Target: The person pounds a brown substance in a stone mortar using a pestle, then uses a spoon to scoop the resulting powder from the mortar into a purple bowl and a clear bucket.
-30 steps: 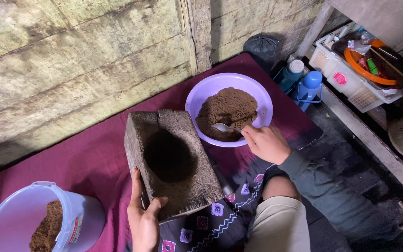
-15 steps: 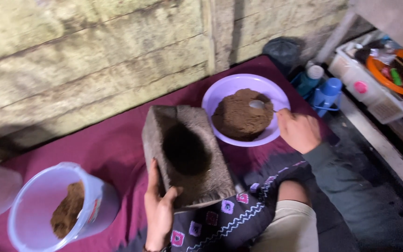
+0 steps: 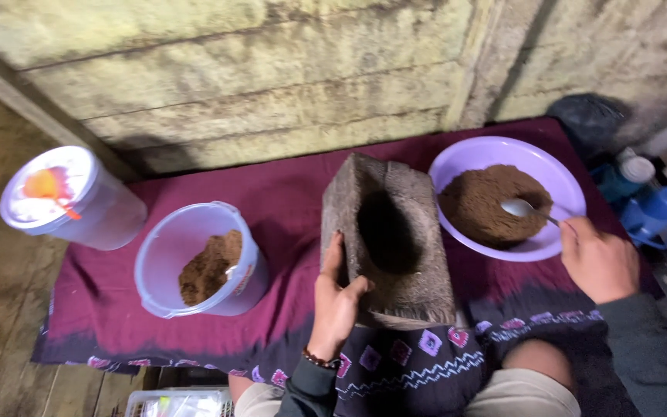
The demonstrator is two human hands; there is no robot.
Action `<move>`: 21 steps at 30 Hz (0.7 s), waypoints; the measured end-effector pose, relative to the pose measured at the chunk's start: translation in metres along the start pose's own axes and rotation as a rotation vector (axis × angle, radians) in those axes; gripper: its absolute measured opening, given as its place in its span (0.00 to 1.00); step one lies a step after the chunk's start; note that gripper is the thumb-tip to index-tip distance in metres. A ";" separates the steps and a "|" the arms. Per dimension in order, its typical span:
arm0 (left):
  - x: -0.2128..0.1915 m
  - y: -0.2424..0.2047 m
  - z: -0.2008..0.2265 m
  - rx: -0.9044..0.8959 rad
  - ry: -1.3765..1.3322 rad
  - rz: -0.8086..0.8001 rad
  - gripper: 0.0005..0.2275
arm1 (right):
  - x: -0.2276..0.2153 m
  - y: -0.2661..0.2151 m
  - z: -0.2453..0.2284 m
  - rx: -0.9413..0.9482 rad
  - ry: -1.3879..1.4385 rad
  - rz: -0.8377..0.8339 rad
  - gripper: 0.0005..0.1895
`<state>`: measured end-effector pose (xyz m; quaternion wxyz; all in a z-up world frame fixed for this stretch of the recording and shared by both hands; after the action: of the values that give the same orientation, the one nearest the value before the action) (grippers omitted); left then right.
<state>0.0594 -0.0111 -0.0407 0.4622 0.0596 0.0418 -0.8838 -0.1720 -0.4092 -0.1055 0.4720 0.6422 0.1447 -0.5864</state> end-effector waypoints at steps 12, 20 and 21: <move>-0.024 0.004 -0.016 -0.029 -0.178 -0.019 0.42 | 0.017 0.003 -0.003 0.038 0.216 -0.047 0.11; -0.038 0.008 -0.030 -0.027 -0.247 -0.033 0.42 | 0.063 0.018 0.003 0.080 0.148 -0.177 0.16; -0.040 0.007 -0.029 -0.030 -0.258 -0.041 0.42 | 0.077 0.020 0.007 0.079 0.220 -0.213 0.17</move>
<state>0.0898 0.0215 -0.0634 0.4464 -0.0624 -0.0035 -0.8926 -0.1408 -0.4533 -0.1643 0.3629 0.7018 0.2395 -0.5643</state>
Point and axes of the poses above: each hand's wrist, its own y-axis towards the middle knuckle, its own x-axis out of the palm, z = x × y, the point moved 5 cm from there along y, towards the middle knuckle, and after that the axes turned 7 degrees about -z, right-handed, at the moved point
